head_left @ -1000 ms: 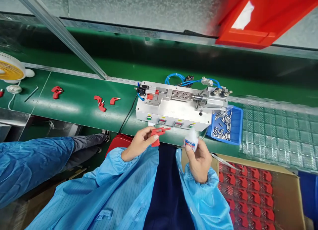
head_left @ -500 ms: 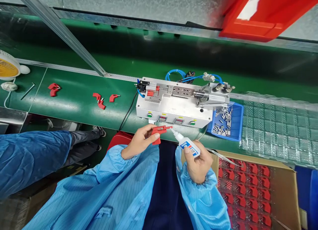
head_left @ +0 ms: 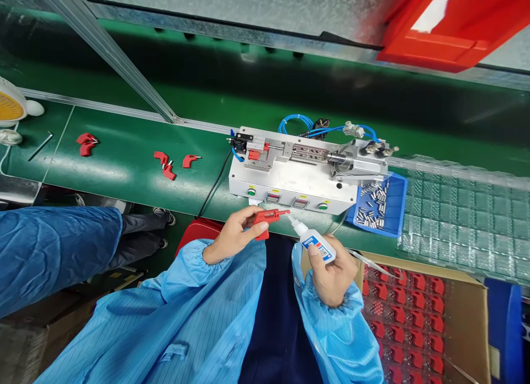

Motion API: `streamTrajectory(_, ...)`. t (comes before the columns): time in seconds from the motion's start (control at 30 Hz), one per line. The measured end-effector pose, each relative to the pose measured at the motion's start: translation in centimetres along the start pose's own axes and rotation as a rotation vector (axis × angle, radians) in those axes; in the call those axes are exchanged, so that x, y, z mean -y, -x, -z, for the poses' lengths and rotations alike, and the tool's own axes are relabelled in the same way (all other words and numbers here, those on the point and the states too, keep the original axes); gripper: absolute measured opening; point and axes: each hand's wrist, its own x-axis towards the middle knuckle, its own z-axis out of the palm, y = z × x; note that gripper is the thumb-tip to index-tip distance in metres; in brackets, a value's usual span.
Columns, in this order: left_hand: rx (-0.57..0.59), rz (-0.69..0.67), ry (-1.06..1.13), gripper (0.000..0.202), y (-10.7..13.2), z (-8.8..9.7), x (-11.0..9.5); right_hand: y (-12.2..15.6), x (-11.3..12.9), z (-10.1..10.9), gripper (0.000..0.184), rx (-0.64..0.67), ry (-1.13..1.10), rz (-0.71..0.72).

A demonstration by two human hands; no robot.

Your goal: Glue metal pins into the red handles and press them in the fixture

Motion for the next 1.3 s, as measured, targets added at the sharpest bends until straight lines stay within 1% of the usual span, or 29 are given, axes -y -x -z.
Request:
streamTrajectory(0.37, 0.002, 0.000, -0.006, 0.042, -0.1, 0.3, 0.2, 0.0, -0.1, -0.4, 0.028, 0.000, -0.022, -0.016)
streamTrajectory(0.5, 0.015, 0.009, -0.003, 0.044, 0.0, 0.4, 0.3, -0.1, 0.1, -0.5, 0.030, 0.031, -0.023, -0.024)
streamTrajectory(0.63, 0.014, 0.016, 0.002, 0.045, 0.0, 0.4, 0.4, 0.2, -0.4, -0.5, 0.030, 0.013, -0.046, -0.057)
streamTrajectory(0.7, 0.005, 0.017, 0.009, 0.044, 0.0, 0.3, 0.5, 0.4, -1.1, -0.3, 0.030, -0.017, -0.101, -0.105)
streamTrajectory(0.77, -0.002, 0.022, 0.018, 0.044, -0.1, 0.2, 0.5, 0.6, -1.8, -0.1, 0.032, -0.012, -0.224, -0.178)
streamTrajectory(0.87, -0.015, 0.034, 0.037, 0.045, -0.3, 0.1, 0.6, 0.6, -2.7, 0.7, 0.034, 0.072, -0.439, -0.276)
streamTrajectory(0.93, -0.031, 0.050, 0.065, 0.046, -0.5, 0.2, 0.6, 0.7, -3.4, 1.2, 0.032, 0.120, -0.527, -0.315)
streamTrajectory(1.03, -0.065, 0.091, 0.141, 0.049, -1.1, 0.4, 1.1, 1.3, -5.9, 1.2, 0.034, 0.153, -0.585, -0.354)
streamTrajectory(1.07, -0.076, 0.109, 0.171, 0.050, -1.3, 0.5, 1.4, 1.6, -7.1, 0.8, 0.035, 0.165, -0.585, -0.362)
streamTrajectory(1.13, -0.105, 0.159, 0.224, 0.055, -1.5, 0.8, 2.1, 2.3, -9.9, -0.7, 0.036, 0.181, -0.533, -0.364)
streamTrajectory(1.17, -0.123, 0.191, 0.243, 0.056, -1.6, 1.0, 2.6, 2.7, -11.4, -1.7, 0.035, 0.178, -0.474, -0.360)
streamTrajectory(1.23, -0.167, 0.255, 0.263, 0.058, -1.5, 1.3, 3.5, 3.2, -14.5, -4.0, 0.030, 0.156, -0.280, -0.343)
streamTrajectory(1.3, -0.212, 0.289, 0.262, 0.057, -1.6, 1.7, 4.5, 3.3, -17.3, -6.0, 0.018, 0.083, -0.040, -0.353)
